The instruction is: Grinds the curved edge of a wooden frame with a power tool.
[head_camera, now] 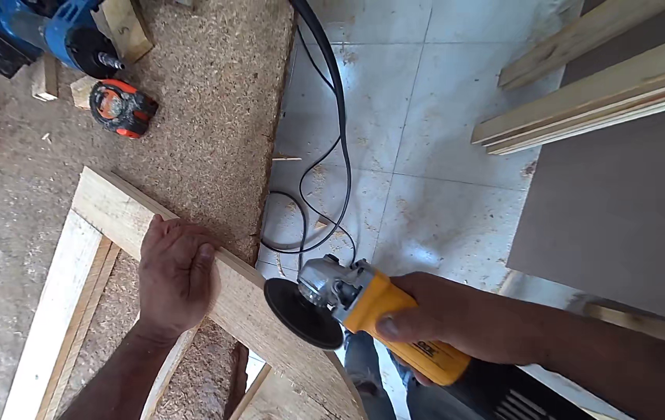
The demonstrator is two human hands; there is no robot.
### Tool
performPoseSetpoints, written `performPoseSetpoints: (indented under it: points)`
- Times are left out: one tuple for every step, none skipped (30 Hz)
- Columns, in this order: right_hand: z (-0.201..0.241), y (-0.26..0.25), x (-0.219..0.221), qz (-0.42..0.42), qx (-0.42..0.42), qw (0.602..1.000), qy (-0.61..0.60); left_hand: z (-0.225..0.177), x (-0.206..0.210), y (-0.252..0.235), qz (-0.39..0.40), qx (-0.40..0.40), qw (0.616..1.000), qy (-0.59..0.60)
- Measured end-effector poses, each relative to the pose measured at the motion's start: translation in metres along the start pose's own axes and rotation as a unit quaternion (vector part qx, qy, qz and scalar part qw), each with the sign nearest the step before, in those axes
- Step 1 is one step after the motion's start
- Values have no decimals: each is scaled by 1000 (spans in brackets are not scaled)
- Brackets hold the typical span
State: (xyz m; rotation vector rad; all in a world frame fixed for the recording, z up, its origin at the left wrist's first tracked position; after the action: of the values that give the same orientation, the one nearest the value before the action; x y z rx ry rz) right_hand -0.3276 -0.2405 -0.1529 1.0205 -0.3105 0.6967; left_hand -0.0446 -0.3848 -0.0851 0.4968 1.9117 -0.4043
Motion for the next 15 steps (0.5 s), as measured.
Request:
performPoseSetpoints:
  points:
    - [-3, 4, 0, 3, -2, 1000, -5, 0, 0, 0, 0, 0, 1000, 2]
    - [-8, 11, 0, 1, 5, 1000, -3, 1, 0, -1, -1, -1, 1000, 3]
    - [-13, 17, -3, -6, 22, 1000, 4, 1, 0, -1, -3, -1, 1000, 3]
    - [-16, 20, -5, -11, 36, 999, 11, 0, 0, -1, -6, -1, 1000, 3]
    - [-16, 19, -6, -13, 40, 999, 16, 0, 0, -1, -8, 0, 1000, 3]
    - [-11, 15, -6, -13, 34, 999, 18, 0, 0, -1, -10, 1, 1000, 4]
    - [-3, 7, -6, -8, 26, 1000, 16, 0, 0, -1, -11, 2, 1000, 3]
    - [4, -1, -4, 3, 18, 1000, 9, 0, -1, -1, -9, 3, 1000, 1]
    - [9, -7, -2, 13, 12, 1000, 2, 0, -1, -1, -8, 4, 1000, 1]
    - [11, -10, -2, 21, 10, 1000, -5, 0, -1, -1, -7, 5, 1000, 1]
    - [9, -9, -2, 26, 11, 1000, -12, 0, -1, -1, -8, 6, 1000, 2]
    - [5, -7, -4, 30, 12, 999, -14, 1, -1, -2, -9, 7, 1000, 2]
    - [1, -4, -5, 32, 14, 999, -12, 1, -1, -2, -9, 6, 1000, 2]
    - [1, -4, -6, 30, 19, 999, -8, 1, -1, -2, -9, 5, 1000, 2]
    - [3, -6, -6, 23, 24, 999, -4, 0, 0, -2, -9, 4, 1000, 4]
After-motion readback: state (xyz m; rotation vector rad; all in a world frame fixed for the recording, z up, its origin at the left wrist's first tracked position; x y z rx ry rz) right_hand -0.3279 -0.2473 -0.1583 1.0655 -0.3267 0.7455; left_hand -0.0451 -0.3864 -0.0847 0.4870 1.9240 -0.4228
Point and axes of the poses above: each hand's wrist, its own y-axis away from the middle knuckle, its own x-axis out of the palm, z = x × y, the point moved 7 cm from there along -y, towards the middle knuckle, and after that the axes turned 1 degree about z, right-handed, at the moved point
